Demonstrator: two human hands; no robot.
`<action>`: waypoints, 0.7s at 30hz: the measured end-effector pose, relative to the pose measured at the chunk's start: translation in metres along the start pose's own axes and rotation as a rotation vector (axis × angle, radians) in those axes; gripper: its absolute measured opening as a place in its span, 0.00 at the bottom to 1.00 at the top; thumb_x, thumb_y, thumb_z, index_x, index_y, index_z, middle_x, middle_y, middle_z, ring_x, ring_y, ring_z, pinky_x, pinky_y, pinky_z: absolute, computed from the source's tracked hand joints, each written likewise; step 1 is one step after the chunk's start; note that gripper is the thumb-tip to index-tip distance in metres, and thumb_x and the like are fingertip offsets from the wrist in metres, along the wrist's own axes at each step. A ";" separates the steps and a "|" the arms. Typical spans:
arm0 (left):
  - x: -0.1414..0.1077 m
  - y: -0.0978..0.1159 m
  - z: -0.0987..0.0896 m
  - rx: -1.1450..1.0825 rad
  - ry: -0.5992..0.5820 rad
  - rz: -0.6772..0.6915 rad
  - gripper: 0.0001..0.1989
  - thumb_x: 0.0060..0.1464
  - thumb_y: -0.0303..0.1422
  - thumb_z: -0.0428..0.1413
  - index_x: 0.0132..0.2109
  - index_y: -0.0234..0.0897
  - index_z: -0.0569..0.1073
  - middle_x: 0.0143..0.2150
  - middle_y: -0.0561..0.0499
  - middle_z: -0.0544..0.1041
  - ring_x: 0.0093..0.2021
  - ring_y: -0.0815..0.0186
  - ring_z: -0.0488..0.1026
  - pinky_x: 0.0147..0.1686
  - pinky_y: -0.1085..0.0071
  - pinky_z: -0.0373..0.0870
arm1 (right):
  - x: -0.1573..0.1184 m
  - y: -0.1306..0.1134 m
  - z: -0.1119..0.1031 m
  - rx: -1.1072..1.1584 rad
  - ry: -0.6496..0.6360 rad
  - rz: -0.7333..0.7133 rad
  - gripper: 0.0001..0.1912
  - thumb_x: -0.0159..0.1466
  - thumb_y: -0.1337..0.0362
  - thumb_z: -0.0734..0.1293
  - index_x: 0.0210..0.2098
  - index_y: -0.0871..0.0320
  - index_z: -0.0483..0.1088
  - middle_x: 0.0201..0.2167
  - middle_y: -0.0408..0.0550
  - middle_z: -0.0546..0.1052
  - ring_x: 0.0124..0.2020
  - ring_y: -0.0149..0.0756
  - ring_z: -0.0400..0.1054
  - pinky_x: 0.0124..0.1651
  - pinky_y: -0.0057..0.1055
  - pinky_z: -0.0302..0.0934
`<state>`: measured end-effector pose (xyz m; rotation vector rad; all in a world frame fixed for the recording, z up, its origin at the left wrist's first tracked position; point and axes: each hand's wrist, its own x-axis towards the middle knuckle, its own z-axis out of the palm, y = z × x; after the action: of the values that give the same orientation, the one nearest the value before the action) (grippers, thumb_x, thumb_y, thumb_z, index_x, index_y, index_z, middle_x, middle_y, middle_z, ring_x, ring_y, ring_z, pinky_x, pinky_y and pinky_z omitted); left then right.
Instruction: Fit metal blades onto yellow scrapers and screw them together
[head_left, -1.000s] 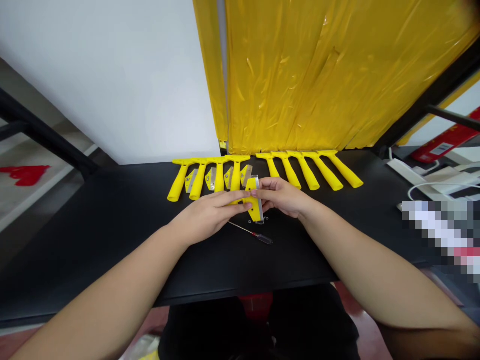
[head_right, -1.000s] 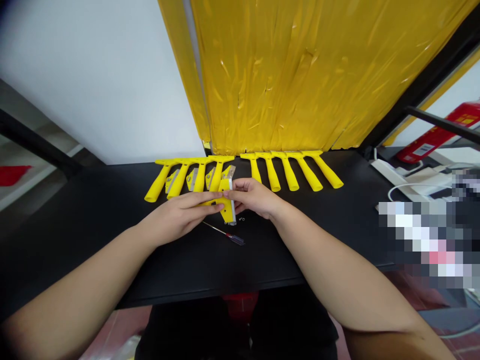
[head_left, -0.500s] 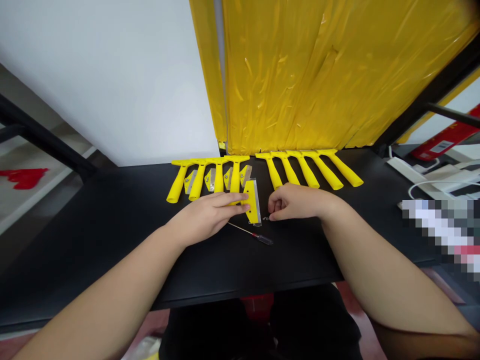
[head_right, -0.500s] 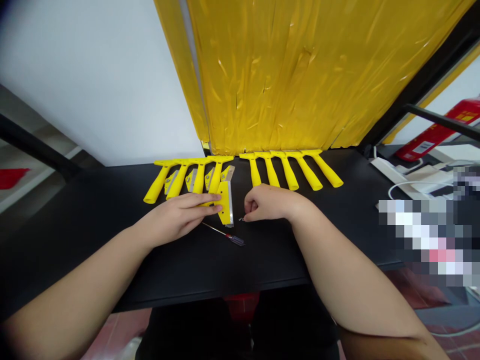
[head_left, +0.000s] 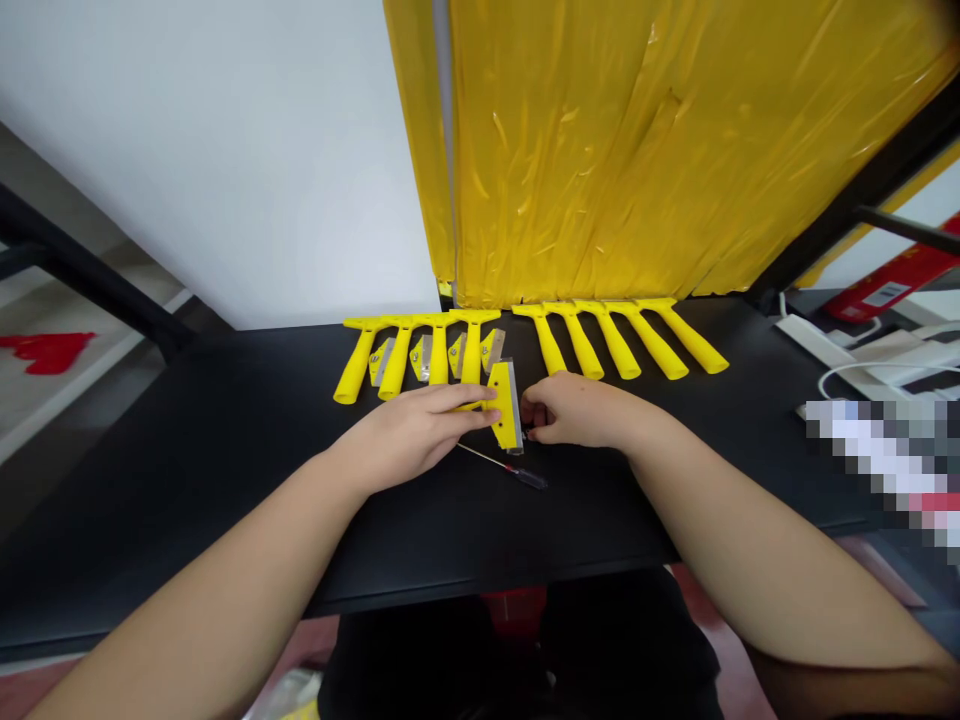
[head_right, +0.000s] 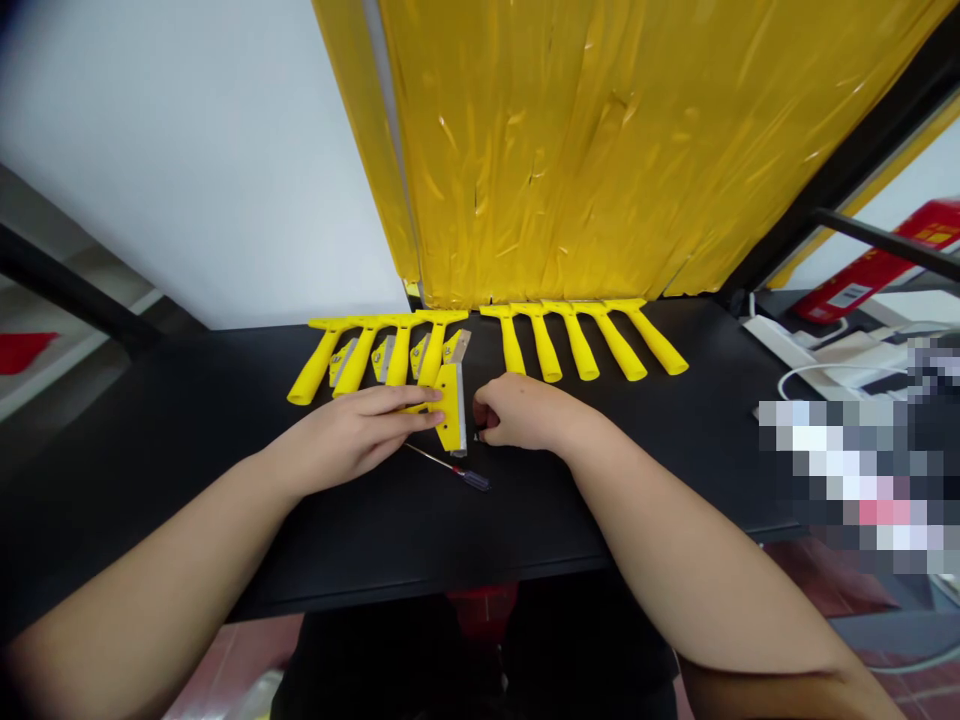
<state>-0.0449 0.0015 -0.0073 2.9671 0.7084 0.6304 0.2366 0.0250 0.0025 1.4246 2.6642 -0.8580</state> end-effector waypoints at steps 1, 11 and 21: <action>0.000 0.000 0.000 0.006 -0.003 -0.008 0.19 0.72 0.26 0.52 0.63 0.42 0.78 0.67 0.44 0.76 0.60 0.58 0.80 0.59 0.58 0.81 | 0.001 0.000 0.001 -0.001 0.003 -0.012 0.08 0.62 0.68 0.73 0.41 0.56 0.81 0.36 0.48 0.83 0.35 0.38 0.76 0.36 0.33 0.65; 0.002 0.003 -0.001 0.005 -0.041 -0.056 0.20 0.72 0.26 0.50 0.62 0.45 0.79 0.61 0.42 0.74 0.42 0.67 0.78 0.42 0.69 0.79 | 0.000 0.004 0.000 0.003 0.049 -0.011 0.03 0.66 0.70 0.70 0.37 0.56 0.77 0.36 0.49 0.82 0.34 0.39 0.73 0.37 0.36 0.63; 0.002 0.007 0.000 -0.016 -0.099 -0.050 0.21 0.71 0.26 0.51 0.64 0.46 0.78 0.59 0.43 0.74 0.41 0.67 0.77 0.41 0.70 0.78 | 0.014 0.009 0.009 0.536 0.473 -0.177 0.04 0.65 0.62 0.73 0.35 0.55 0.77 0.45 0.51 0.75 0.44 0.40 0.71 0.47 0.40 0.69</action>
<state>-0.0400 -0.0038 -0.0055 2.9317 0.7631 0.4806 0.2333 0.0357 -0.0126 1.6820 3.0915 -1.5158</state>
